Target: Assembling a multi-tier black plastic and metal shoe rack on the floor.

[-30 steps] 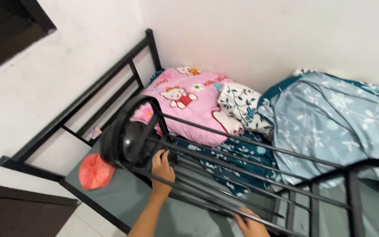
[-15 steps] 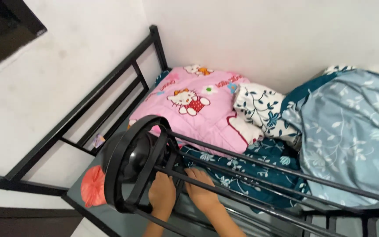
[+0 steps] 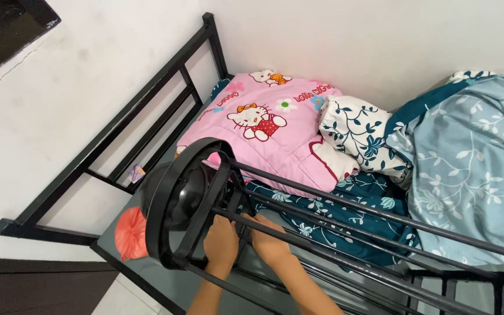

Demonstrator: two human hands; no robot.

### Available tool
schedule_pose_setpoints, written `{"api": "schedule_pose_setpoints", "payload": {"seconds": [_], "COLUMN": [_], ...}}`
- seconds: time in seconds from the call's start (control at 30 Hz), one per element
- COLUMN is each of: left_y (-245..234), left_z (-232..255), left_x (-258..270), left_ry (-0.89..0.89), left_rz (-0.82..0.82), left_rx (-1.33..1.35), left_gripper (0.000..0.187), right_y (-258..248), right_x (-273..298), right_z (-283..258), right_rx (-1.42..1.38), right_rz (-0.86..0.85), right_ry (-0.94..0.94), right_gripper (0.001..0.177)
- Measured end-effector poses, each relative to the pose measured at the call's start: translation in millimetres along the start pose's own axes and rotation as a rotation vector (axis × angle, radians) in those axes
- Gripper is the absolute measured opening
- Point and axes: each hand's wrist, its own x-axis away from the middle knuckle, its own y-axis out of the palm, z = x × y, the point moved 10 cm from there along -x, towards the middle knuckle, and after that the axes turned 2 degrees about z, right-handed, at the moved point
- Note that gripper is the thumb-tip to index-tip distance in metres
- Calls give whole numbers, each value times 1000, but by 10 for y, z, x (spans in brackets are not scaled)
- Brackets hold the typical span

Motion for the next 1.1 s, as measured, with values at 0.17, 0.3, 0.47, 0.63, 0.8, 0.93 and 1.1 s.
{"api": "schedule_pose_setpoints", "payload": {"seconds": [0.17,0.3,0.47,0.63,0.8,0.93,1.1], "left_y": [-12,40,86,63,173,252,179], "left_z": [-22,-33,-79,-112,-33,-114,-154], "left_x": [-16,-18,-48,-62,-95,-111,-69], "left_ry": [33,50,35,0,81,38,-5], "left_rz": [3,-18,-45,-68,-42,-54,-55], "left_rx": [42,48,51,65,51,23,195], "left_gripper": [35,46,46,49,44,56,60], "right_y": [-184,-46,145,-311,-114,-66,-28], "right_x": [20,38,46,6,80,148,177], "right_z": [-180,-64,77,-203,14,10,24], "right_rx": [38,10,65,52,72,-13,-30], "right_rz": [-234,-248,-269,-256,10,-62,-125], "right_ry": [130,137,139,120,-155,-84,4], "right_gripper": [45,36,29,57,45,33,15]}}
